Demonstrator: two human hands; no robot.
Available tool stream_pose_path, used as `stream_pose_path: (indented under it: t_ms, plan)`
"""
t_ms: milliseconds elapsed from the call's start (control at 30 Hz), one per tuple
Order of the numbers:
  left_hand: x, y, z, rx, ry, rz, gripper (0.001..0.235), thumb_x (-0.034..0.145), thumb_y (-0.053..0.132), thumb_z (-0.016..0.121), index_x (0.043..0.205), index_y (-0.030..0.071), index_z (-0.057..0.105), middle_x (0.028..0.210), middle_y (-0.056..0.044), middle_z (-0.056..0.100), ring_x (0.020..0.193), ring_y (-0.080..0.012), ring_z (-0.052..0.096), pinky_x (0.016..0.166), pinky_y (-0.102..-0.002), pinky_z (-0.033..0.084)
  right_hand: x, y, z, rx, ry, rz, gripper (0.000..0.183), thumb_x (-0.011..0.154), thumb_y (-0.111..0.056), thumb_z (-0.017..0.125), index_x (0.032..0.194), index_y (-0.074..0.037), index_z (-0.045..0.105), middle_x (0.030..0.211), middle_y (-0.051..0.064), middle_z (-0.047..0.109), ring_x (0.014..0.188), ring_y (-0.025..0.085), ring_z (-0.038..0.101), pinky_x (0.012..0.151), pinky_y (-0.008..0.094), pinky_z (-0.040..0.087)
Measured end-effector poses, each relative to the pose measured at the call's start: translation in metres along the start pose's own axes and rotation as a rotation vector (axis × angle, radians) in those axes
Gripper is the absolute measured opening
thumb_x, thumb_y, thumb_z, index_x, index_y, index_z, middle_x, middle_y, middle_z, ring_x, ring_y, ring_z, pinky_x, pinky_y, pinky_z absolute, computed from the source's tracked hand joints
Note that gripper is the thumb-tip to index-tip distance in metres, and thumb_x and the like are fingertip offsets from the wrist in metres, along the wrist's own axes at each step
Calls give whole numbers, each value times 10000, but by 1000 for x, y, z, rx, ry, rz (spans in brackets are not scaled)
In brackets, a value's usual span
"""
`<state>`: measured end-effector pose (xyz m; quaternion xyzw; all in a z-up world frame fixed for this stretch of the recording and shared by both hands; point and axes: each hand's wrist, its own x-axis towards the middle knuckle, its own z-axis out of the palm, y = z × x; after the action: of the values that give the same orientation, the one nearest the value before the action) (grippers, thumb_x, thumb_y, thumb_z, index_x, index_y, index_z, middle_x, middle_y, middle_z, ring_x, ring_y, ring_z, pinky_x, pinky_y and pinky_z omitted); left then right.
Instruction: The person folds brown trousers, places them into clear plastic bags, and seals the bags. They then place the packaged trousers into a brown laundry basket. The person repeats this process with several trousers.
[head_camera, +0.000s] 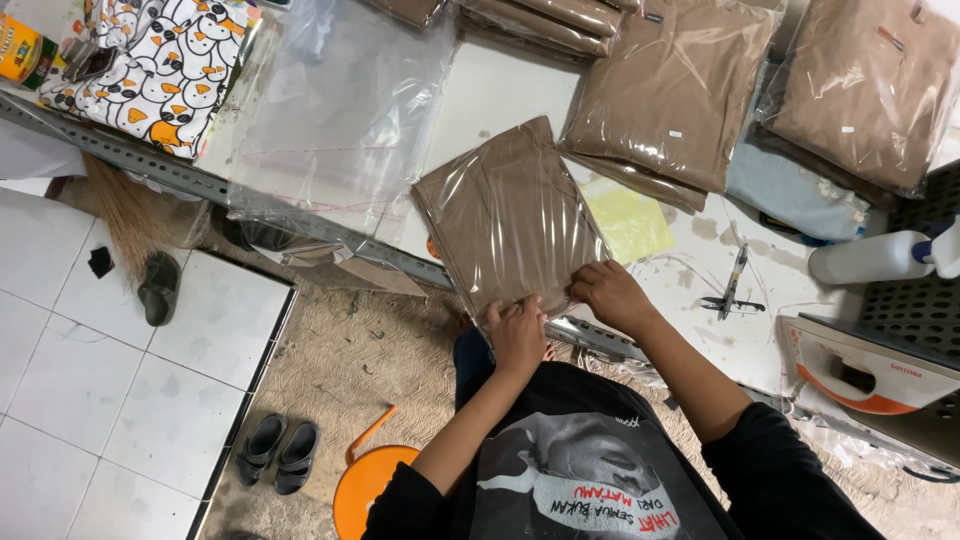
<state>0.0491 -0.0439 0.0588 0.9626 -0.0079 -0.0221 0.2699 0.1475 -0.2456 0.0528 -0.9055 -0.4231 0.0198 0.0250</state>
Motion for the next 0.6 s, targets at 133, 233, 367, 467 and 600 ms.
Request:
stream_pose_path:
  t_ms: [133, 233, 367, 467, 600]
  plan:
    - [1, -1, -1, -30, -9, -30, 275, 965, 161, 650, 1223, 69, 623, 884, -49, 754, 955, -190, 717, 1149, -542, 252, -1, 4, -9, -31, -68, 7, 232, 993, -372, 534, 928, -192, 665, 1025, -2, 668, 1022, 201, 604, 853, 350, 429]
    - [2, 1, -3, -68, -48, -39, 272, 982, 150, 618, 1241, 65, 602, 913, -67, 757, 990, -203, 710, 1151, -547, 231, -3, 8, -15, -31, -29, -46, 233, 1005, -335, 505, 900, -193, 657, 940, -17, 663, 988, 194, 612, 837, 338, 429]
    - [4, -1, 2, -58, -71, -67, 284, 980, 159, 618, 1249, 71, 595, 933, -61, 758, 1013, -208, 706, 1149, -552, 218, -6, 17, 11, -98, 2, -52, 196, 990, -337, 530, 903, -194, 632, 905, -6, 655, 980, 196, 599, 861, 341, 418]
    - [5, -2, 0, -82, -88, -82, 292, 980, 151, 613, 1257, 63, 587, 939, -65, 760, 1022, -222, 707, 1145, -552, 220, -5, 16, 11, -103, 6, -17, 229, 969, -421, 556, 937, -201, 608, 921, -8, 650, 1015, 180, 600, 902, 354, 413]
    - [10, -1, -3, -105, -121, -99, 318, 967, 148, 598, 1268, 54, 562, 927, -89, 759, 1042, -261, 708, 1139, -547, 218, 1, 17, -2, -6, -62, 89, 280, 909, -499, 627, 973, -227, 603, 888, -22, 681, 1032, 178, 642, 930, 372, 418]
